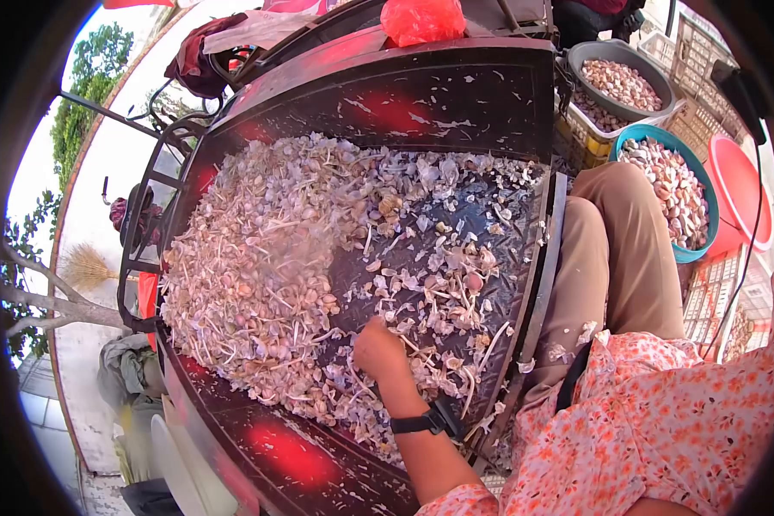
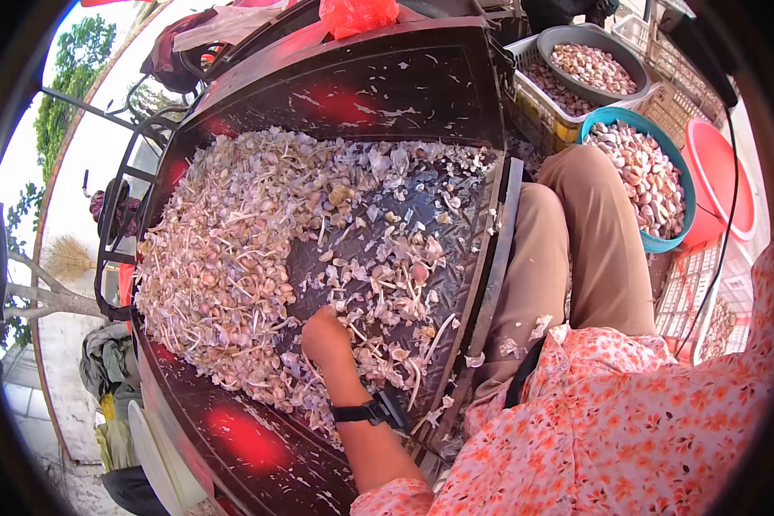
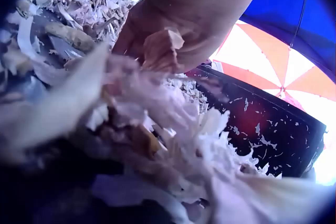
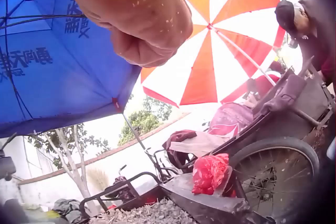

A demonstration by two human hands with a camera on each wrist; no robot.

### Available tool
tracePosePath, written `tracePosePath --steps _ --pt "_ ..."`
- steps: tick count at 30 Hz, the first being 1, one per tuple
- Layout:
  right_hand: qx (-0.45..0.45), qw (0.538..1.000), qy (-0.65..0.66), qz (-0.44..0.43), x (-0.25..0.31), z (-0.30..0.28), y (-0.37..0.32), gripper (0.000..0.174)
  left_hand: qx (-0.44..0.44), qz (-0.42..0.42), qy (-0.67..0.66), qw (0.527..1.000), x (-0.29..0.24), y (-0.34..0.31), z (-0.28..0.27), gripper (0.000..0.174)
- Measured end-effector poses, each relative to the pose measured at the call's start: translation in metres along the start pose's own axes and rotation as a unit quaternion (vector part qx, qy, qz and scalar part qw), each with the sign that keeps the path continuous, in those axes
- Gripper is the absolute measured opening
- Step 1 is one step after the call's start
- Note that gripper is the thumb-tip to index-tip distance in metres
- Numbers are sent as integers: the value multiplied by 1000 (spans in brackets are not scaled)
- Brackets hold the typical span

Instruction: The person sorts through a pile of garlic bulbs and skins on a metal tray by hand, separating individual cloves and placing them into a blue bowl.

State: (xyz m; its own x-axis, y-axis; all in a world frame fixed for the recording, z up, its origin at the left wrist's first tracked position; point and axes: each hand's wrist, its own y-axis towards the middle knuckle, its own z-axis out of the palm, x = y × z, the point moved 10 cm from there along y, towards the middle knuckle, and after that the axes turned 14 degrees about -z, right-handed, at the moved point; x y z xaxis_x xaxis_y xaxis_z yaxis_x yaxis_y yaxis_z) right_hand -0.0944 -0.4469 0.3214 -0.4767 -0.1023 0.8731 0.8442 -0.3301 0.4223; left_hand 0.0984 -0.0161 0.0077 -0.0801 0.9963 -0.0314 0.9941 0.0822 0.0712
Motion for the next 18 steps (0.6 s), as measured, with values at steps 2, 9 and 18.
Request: tracePosePath --steps 2,9,18 --pt "-20 999 7 36 -35 18 -17 11 6 93 45 995 -10 -1 4 20" --pt "52 954 105 276 -242 120 -141 18 70 45 -333 939 -15 -47 -44 21" --pt "169 973 -75 138 -302 182 -185 26 205 -31 -565 798 -37 -143 -50 20"
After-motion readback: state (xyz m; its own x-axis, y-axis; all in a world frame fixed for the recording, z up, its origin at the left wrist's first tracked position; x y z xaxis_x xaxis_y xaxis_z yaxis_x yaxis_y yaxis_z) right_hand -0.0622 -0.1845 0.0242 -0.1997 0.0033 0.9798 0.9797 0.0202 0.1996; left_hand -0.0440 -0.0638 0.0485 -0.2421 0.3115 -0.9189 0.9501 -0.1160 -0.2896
